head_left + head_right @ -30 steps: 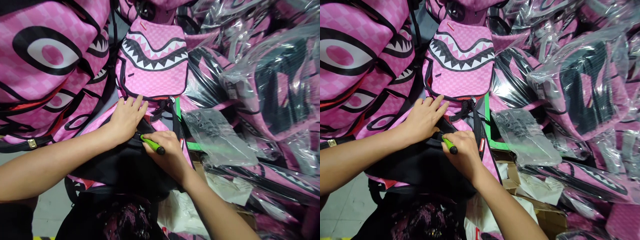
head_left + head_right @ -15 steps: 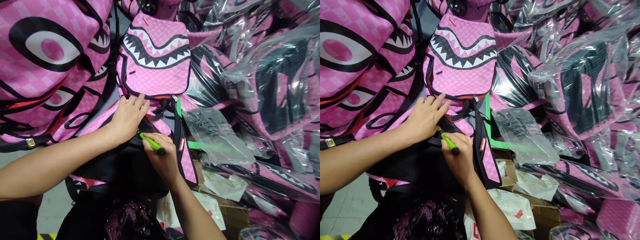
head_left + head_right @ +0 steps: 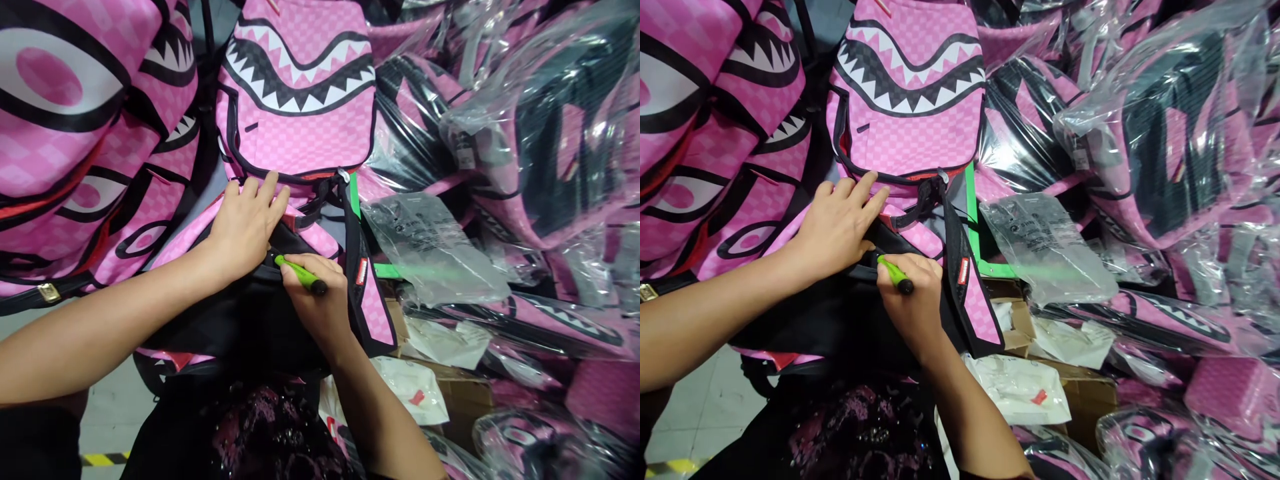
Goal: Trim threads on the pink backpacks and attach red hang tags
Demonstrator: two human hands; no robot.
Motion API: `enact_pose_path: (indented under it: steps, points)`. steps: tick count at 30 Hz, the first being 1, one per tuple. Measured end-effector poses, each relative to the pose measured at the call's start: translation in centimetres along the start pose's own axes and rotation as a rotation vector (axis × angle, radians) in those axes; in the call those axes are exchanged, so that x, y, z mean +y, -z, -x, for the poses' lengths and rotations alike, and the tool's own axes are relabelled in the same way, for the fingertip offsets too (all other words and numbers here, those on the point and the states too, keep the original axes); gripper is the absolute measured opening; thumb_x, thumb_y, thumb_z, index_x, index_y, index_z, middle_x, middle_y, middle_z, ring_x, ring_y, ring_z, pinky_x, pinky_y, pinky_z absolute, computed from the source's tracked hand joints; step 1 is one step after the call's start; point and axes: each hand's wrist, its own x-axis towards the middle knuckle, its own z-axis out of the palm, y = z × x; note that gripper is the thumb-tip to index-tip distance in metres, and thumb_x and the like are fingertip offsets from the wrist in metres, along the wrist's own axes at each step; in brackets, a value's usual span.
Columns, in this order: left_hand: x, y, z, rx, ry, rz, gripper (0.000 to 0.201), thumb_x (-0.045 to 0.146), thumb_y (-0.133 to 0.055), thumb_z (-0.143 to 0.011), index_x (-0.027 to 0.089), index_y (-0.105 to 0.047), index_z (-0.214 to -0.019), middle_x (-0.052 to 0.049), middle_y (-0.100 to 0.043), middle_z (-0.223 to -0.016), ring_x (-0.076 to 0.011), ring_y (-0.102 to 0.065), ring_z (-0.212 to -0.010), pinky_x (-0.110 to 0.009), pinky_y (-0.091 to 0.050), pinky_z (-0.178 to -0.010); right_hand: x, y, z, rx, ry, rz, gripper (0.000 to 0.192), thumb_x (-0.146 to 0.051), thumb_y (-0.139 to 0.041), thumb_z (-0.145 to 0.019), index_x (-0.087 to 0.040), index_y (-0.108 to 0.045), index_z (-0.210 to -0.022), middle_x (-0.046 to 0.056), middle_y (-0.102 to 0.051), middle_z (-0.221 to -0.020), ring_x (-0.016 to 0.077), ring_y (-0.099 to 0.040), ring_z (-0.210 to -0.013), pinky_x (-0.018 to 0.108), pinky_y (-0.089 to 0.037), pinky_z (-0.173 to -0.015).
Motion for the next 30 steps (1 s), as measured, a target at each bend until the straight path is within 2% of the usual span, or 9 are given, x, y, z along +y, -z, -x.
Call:
enact_pose_path:
  steps: [6, 13, 16, 20, 30]
  points:
    - [-0.1, -0.11, -0.07, 0.004, 0.002, -0.001, 0.083, 0.04, -0.066, -0.086, 0.023, -0.023, -0.155, -0.013, -0.021, -0.163, -0.0354, -0.039, -0.132, -0.049, -0.034, -0.106, -0.16, -0.02, -0.25, -0.001, -0.013, 0.003, 0.011, -0.025, -0.062, -0.086, -0.025, -0.072, -0.086, 0.002, -0.076, -0.091, 0.0223, -0.069, -0.089, 0.04, -0.048, -0.09]
    - [-0.02, 0.12, -0.18, -0.014, 0.002, 0.008, 0.08, 0.038, -0.067, -0.086, 0.021, -0.026, -0.154, -0.015, -0.02, -0.163, -0.0364, -0.039, -0.132, -0.049, -0.034, -0.105, -0.1, -0.19, -0.49, -0.022, 0.015, -0.056, 0.011, -0.025, -0.062, -0.086, -0.024, -0.072, -0.087, 0.002, -0.076, -0.094, 0.0216, -0.07, -0.091, 0.039, -0.048, -0.09]
    - [0.0, 0.16, -0.2, -0.019, 0.006, 0.005, 0.082, 0.039, -0.067, -0.086, 0.022, -0.025, -0.154, -0.015, -0.02, -0.163, -0.0365, -0.039, -0.133, -0.049, -0.034, -0.105, -0.17, 0.06, -0.6, -0.03, -0.005, 0.009, 0.01, -0.025, -0.062, -0.086, -0.024, -0.072, -0.086, 0.002, -0.076, -0.093, 0.0223, -0.069, -0.091, 0.041, -0.046, -0.092]
    - [-0.04, 0.04, -0.22, -0.015, 0.009, 0.016, 0.084, 0.04, -0.066, -0.086, 0.024, -0.022, -0.156, -0.013, -0.019, -0.164, -0.0362, -0.039, -0.133, -0.049, -0.033, -0.106, -0.23, 0.36, -0.5, -0.047, 0.039, 0.004, 0.011, -0.026, -0.062, -0.087, -0.023, -0.072, -0.089, 0.002, -0.076, -0.095, 0.0223, -0.069, -0.093, 0.04, -0.045, -0.091]
    - [0.35, 0.6, -0.1, -0.053, 0.013, -0.062, 0.082, 0.036, -0.066, -0.085, 0.015, -0.025, -0.153, -0.017, -0.018, -0.164, -0.0365, -0.038, -0.134, -0.047, -0.033, -0.106, -0.04, -0.01, -0.3, 0.027, 0.066, 0.072, 0.012, -0.026, -0.061, -0.085, -0.022, -0.072, -0.086, 0.001, -0.076, -0.088, 0.0202, -0.069, -0.086, 0.038, -0.043, -0.088]
